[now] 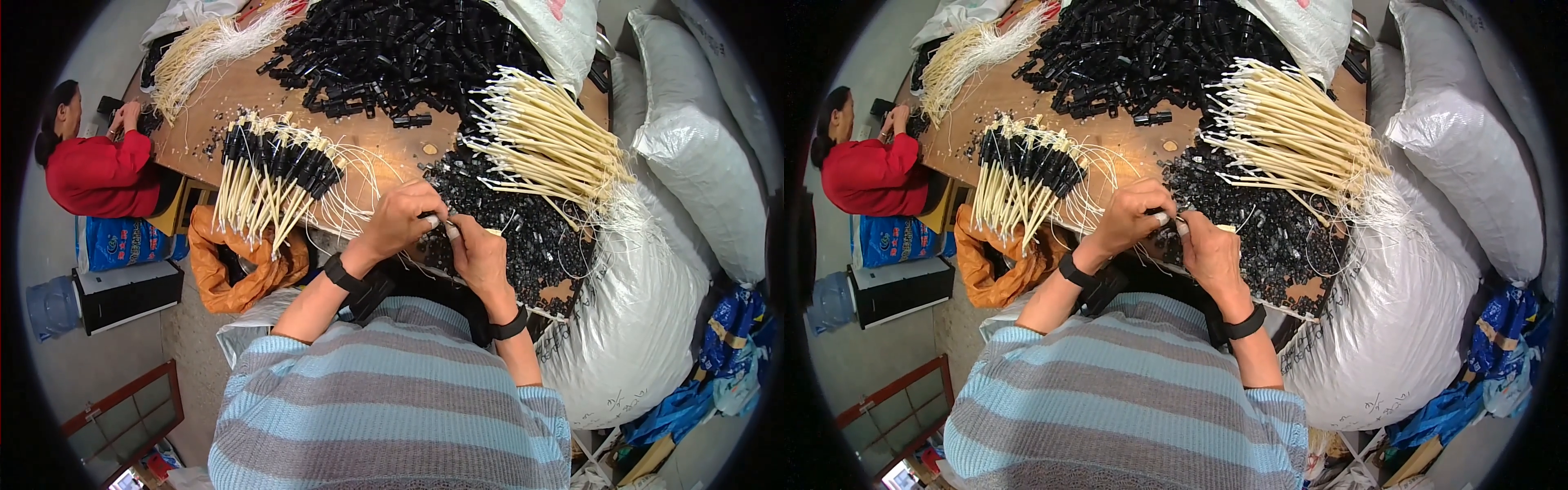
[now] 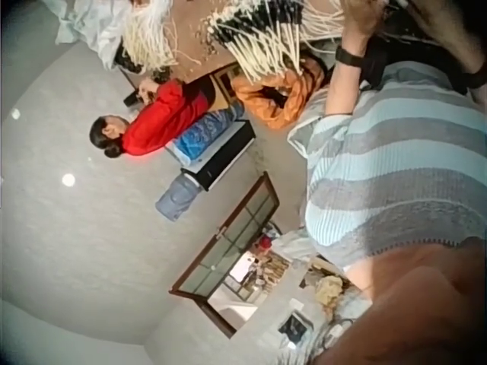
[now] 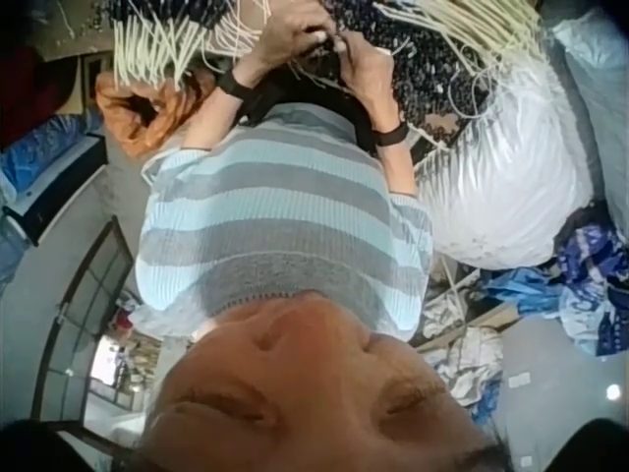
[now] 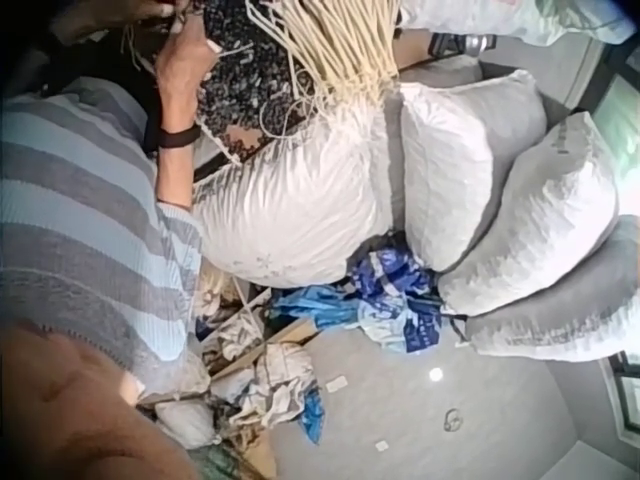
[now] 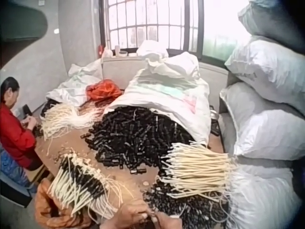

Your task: The person assembles components by hand, picking up a black plastic piece and a white corded rod, fitting the rod into the piece, and sliding a small metal clip onto the assembly. The person then places the completed unit onto a growing pile on the table before reaching for the next set of parts.

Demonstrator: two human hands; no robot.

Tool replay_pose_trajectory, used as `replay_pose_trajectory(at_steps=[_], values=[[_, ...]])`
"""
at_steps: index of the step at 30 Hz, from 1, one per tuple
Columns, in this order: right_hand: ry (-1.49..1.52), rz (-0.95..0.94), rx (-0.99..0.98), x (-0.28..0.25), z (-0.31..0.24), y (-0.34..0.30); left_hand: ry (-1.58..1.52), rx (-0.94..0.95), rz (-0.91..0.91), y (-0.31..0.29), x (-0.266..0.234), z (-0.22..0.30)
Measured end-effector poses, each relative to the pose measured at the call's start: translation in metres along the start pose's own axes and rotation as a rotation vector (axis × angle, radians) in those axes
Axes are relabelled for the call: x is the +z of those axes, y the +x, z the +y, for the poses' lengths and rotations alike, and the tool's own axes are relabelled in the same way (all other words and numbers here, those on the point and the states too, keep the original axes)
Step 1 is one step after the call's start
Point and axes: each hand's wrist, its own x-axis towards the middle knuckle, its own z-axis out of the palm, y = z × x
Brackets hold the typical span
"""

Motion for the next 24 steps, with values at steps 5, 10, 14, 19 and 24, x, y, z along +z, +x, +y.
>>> replay_pose_trajectory(at_steps=[5, 10, 14, 19, 24], values=[[0.294, 0.004, 0.046, 0.006, 0.004, -0.006, -0.009, 0.209, 0.093, -0.008, 0.003, 0.004], [0.319, 0.109, 0.325, 0.006, 0.004, -0.008, 0.032, 0.156, 0.078, 0.011, 0.000, -0.029], [0.405, 0.113, 0.438, 0.002, 0.011, -0.008, 0.238, -0.095, 0.177, 0.040, -0.002, -0.067], [0.483, 0.154, 0.552, -0.002, 0.016, -0.010, 0.156, -0.167, 0.132, 0.040, -0.009, -0.080], [0.478, 0.169, 0.652, 0.007, 0.023, -0.002, -0.370, -0.244, 0.064, 0.025, 0.023, -0.008]])
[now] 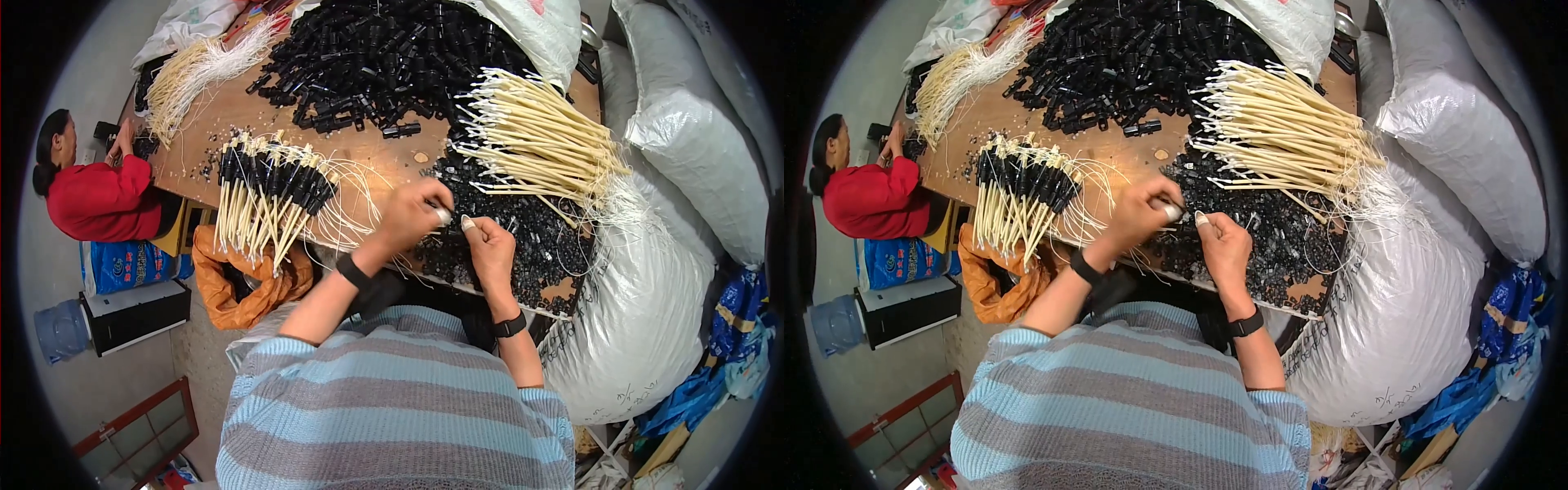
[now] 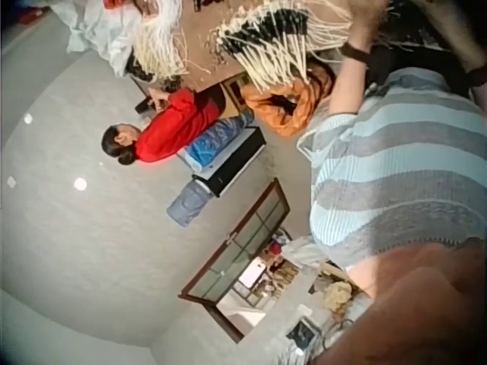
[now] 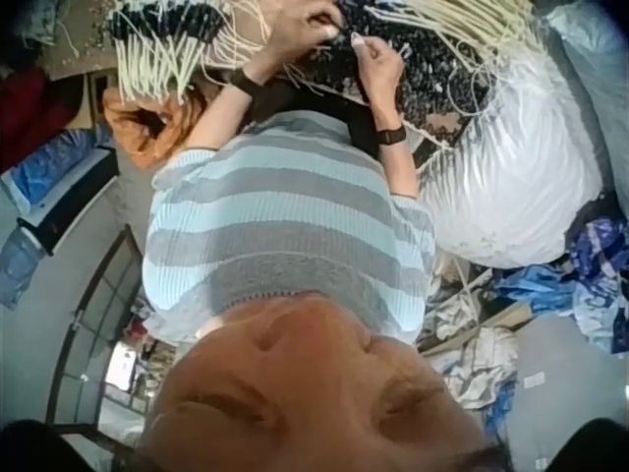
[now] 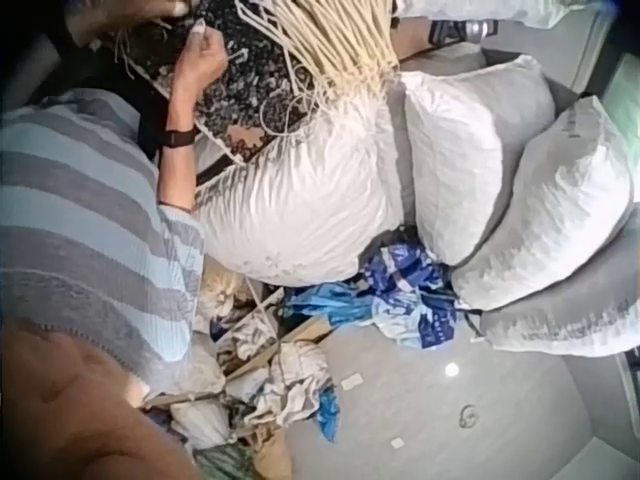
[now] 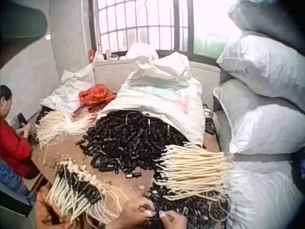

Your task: The person assembles components by hand, picking up a black plastic piece and a white corded rod, fitting the rod into the piece, and sliding a small metal clip onto the assembly. The person then places the completed unit onto a growing pile on the table before reaching for the next set of parts.

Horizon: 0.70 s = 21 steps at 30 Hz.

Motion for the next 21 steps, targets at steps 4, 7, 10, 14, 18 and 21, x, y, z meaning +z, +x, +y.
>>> replay_pose_trajectory(at_steps=[4, 7, 10, 14, 18, 21], values=[[0.144, -0.128, -0.018, 0.005, -0.005, 0.000, 0.213, 0.194, 0.106, -0.014, 0.020, 0.000], [0.432, -0.200, 0.064, 0.006, -0.005, -0.003, 0.249, 0.223, 0.129, -0.016, 0.018, 0.002], [0.498, -0.168, 0.058, 0.009, 0.000, -0.004, 0.227, 0.150, 0.148, -0.016, 0.020, -0.001], [0.067, -0.102, -0.155, 0.006, -0.005, -0.010, 0.161, -0.103, 0.050, -0.020, 0.013, -0.013], [-0.053, -0.112, -0.236, 0.001, -0.001, -0.012, 0.183, -0.081, 0.078, -0.018, 0.010, -0.012], [0.866, -0.265, 0.126, -0.009, -0.009, -0.012, 0.322, 0.405, 0.174, -0.017, 0.005, -0.011]])
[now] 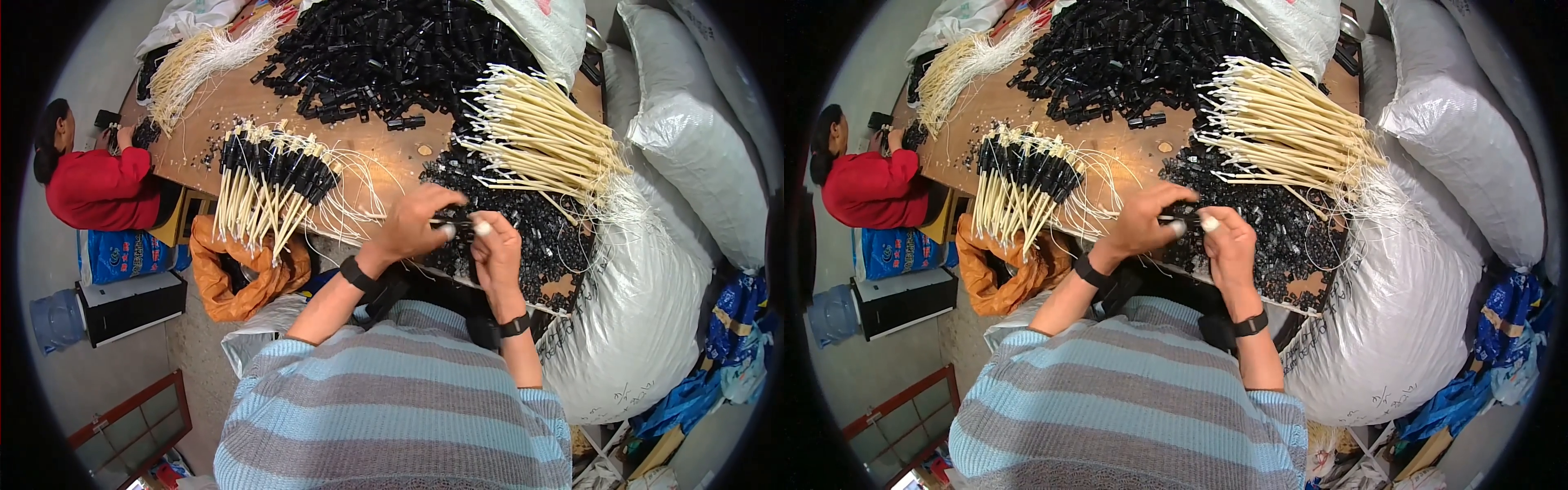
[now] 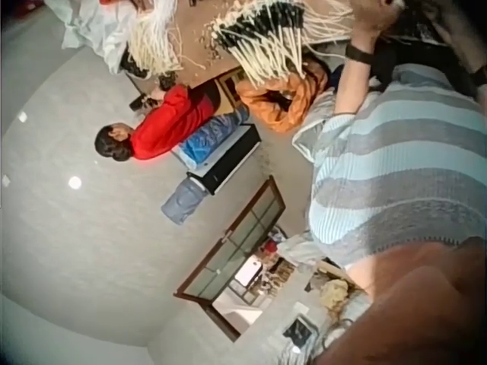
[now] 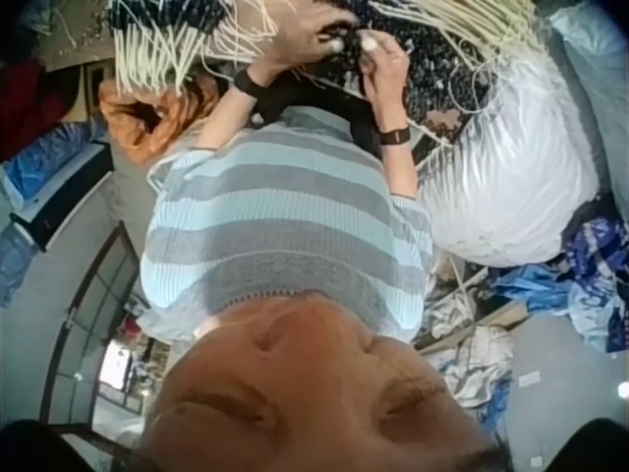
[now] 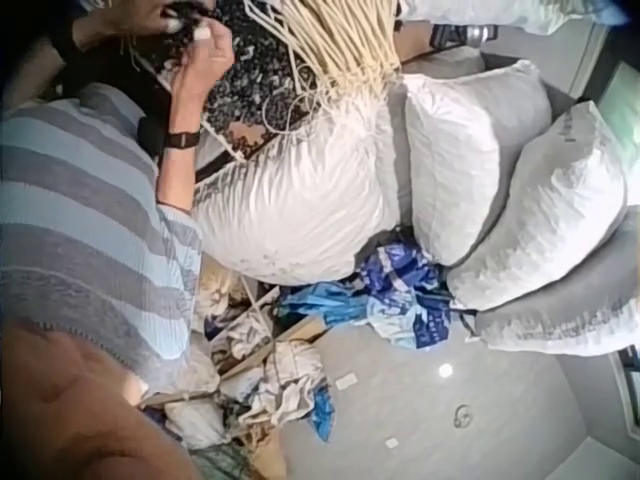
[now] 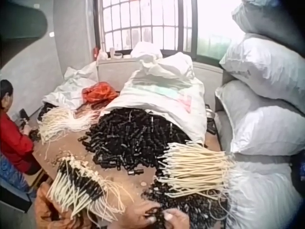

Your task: The person assembles components by hand, picking up a black plastic piece and a white corded rod, fitting the rod into the piece, and sliding a small metal clip onto the assembly. The person then places the completed unit onto a growing pile on the table before reaching for the next set of parts.

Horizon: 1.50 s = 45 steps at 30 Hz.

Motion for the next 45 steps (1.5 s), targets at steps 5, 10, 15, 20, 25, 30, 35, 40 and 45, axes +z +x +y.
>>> replay_pose_trajectory(at_steps=[5, 10, 15, 20, 25, 30, 35, 40, 45], values=[[0.037, -0.034, -0.014, -0.005, -0.015, -0.004, -0.069, -0.177, -0.427, 0.002, -0.009, 0.010], [-1.370, -0.125, -0.672, -0.003, -0.018, -0.008, 0.082, -0.159, -0.372, 0.002, -0.021, 0.002], [-1.408, -0.099, -0.701, 0.007, -0.019, -0.005, 0.195, -0.182, -0.362, -0.002, -0.022, 0.013], [-1.206, -0.018, -0.290, 0.014, -0.023, 0.005, 0.373, -0.059, -0.364, -0.006, -0.029, 0.024], [-1.275, -0.172, -0.207, 0.031, -0.020, 0.011, 0.533, 0.085, -0.342, -0.012, -0.052, 0.024], [-1.256, -0.145, -0.537, 0.069, -0.008, 0.011, 0.504, 0.022, -0.135, -0.016, -0.093, 0.018], [-1.038, -0.073, -0.769, 0.076, -0.016, 0.031, 0.687, -0.087, 0.245, -0.012, -0.181, -0.002], [-1.261, -0.349, -0.796, 0.099, 0.029, 0.020, 0.979, -0.303, 0.576, -0.022, -0.243, -0.047], [-1.320, -0.380, -0.624, 0.091, 0.035, 0.018, 0.986, -0.543, 0.547, -0.033, -0.266, -0.072]])
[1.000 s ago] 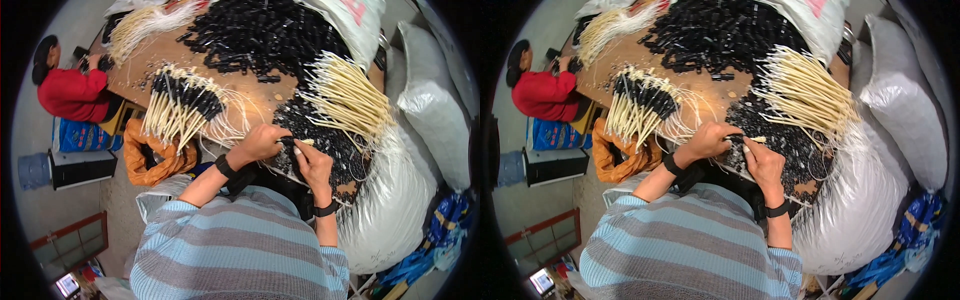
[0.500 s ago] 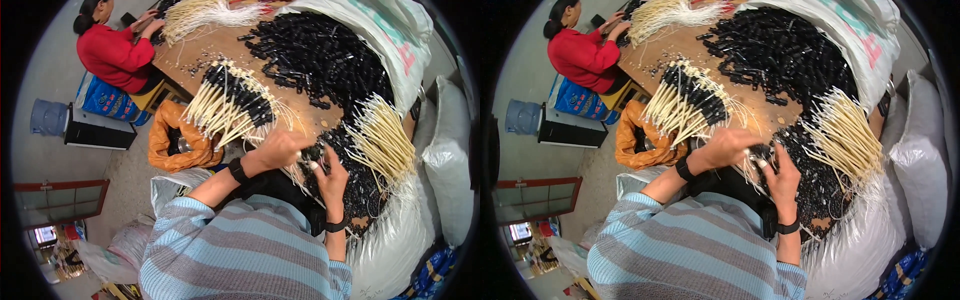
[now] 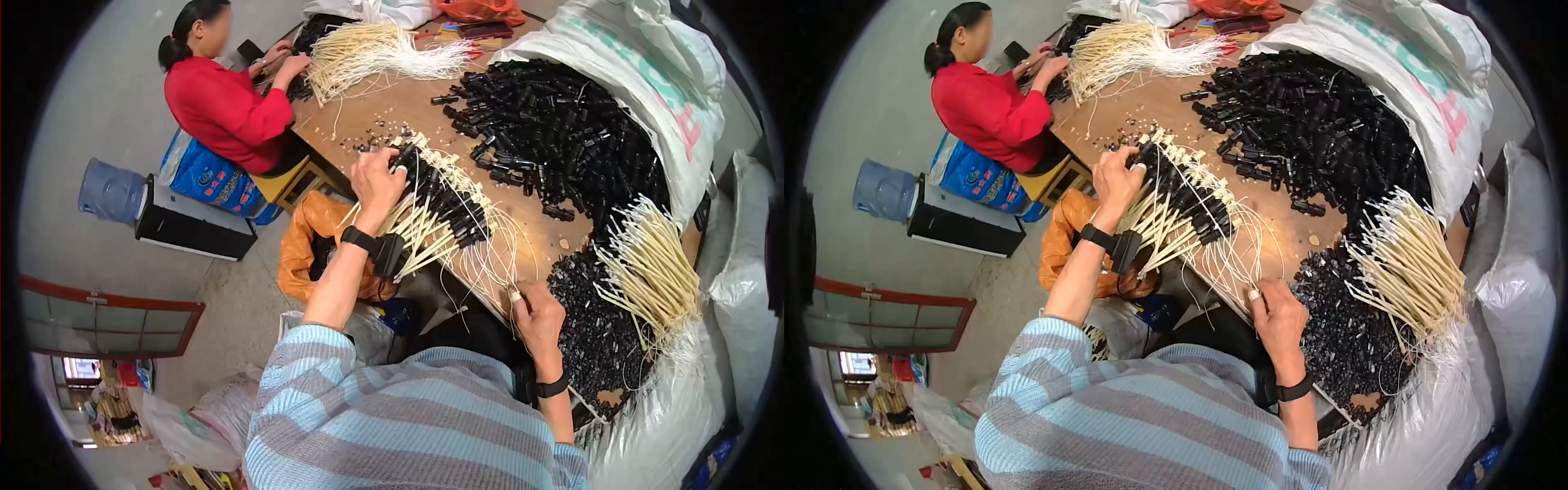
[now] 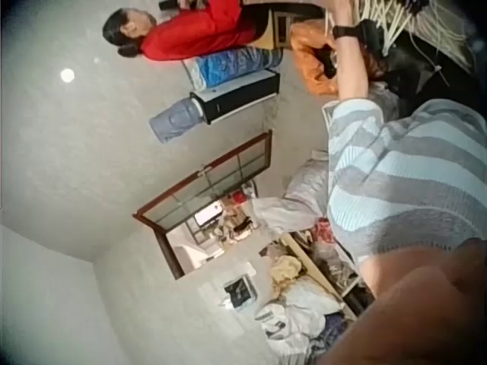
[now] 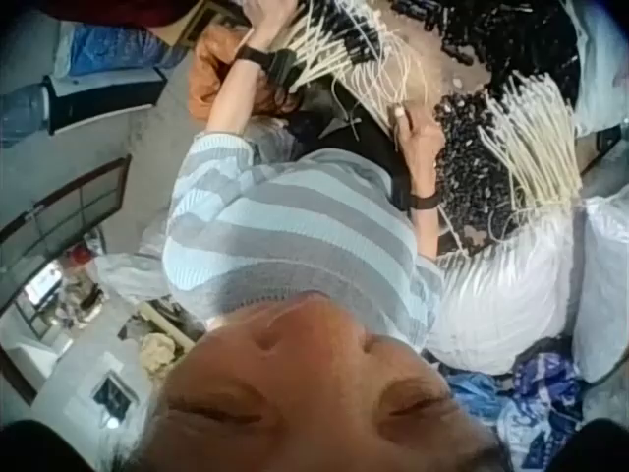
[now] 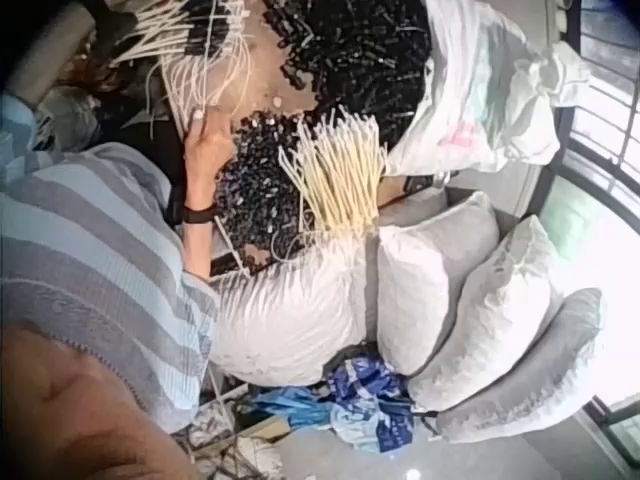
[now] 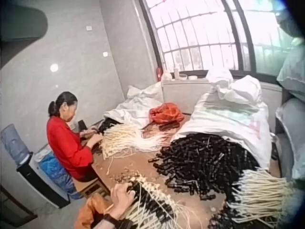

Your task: The person assembles components by hand, picking up a black plastic piece and a white corded rod, fitting the rod into the piece, and sliding a small metal clip onto the assembly. The person then places the completed unit onto a growing pile on the table before reaching for the next set of parts.

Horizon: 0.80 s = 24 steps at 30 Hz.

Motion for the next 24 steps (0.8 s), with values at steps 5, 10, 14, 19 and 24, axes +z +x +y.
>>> replay_pose_trajectory(at_steps=[5, 10, 14, 19, 24], values=[[-0.025, 0.031, 0.053, -0.006, 0.011, -0.008, 0.147, 0.109, 0.153, -0.005, 0.003, 0.015], [-0.025, 0.042, 0.150, -0.019, 0.033, -0.019, -0.515, 0.370, -0.270, -0.040, 0.025, 0.111], [-0.097, 0.082, 0.222, -0.050, 0.042, -0.028, -0.608, 0.591, -0.550, -0.058, 0.078, 0.177], [-0.329, 0.447, 0.363, -0.110, 0.099, -0.057, -0.348, 0.646, -0.537, -0.061, 0.126, 0.211], [-0.744, 0.364, 0.342, -0.154, 0.143, -0.070, -0.329, 0.543, -0.545, -0.080, 0.130, 0.212]])
